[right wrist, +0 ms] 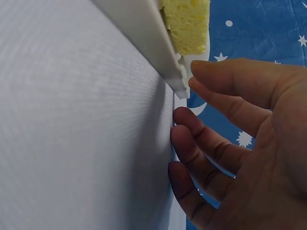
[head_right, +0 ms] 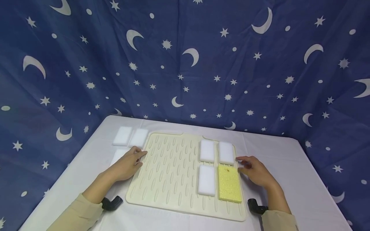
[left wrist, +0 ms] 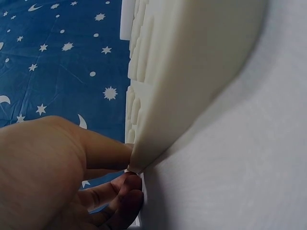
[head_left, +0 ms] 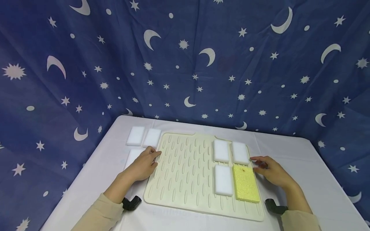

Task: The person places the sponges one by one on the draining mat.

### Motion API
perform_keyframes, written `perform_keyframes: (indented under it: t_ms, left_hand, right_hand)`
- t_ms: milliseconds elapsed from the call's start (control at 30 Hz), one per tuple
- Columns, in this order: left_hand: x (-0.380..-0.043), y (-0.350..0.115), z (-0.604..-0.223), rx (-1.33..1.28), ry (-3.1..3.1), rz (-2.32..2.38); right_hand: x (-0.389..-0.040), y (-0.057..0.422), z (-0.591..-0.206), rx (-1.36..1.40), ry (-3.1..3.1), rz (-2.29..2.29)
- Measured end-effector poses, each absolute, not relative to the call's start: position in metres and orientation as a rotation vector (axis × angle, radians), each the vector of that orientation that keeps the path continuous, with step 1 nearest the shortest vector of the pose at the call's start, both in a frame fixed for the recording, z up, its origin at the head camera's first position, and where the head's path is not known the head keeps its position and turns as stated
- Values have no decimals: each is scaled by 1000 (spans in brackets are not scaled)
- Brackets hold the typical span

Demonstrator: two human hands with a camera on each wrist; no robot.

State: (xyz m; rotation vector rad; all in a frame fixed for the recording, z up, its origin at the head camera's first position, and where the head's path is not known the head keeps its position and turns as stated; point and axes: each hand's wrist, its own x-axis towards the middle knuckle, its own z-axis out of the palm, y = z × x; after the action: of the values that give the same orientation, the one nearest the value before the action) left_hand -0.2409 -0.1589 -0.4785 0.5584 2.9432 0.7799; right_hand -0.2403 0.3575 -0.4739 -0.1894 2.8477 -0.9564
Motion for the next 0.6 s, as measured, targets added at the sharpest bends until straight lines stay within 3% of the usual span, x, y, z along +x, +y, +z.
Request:
perform_keyframes:
  t_ms: [600]
  left_hand:
    - [-243, -156, -474, 539, 2936, 728]
  right_hand:
    - [-244, 358, -483, -144, 2819, -927]
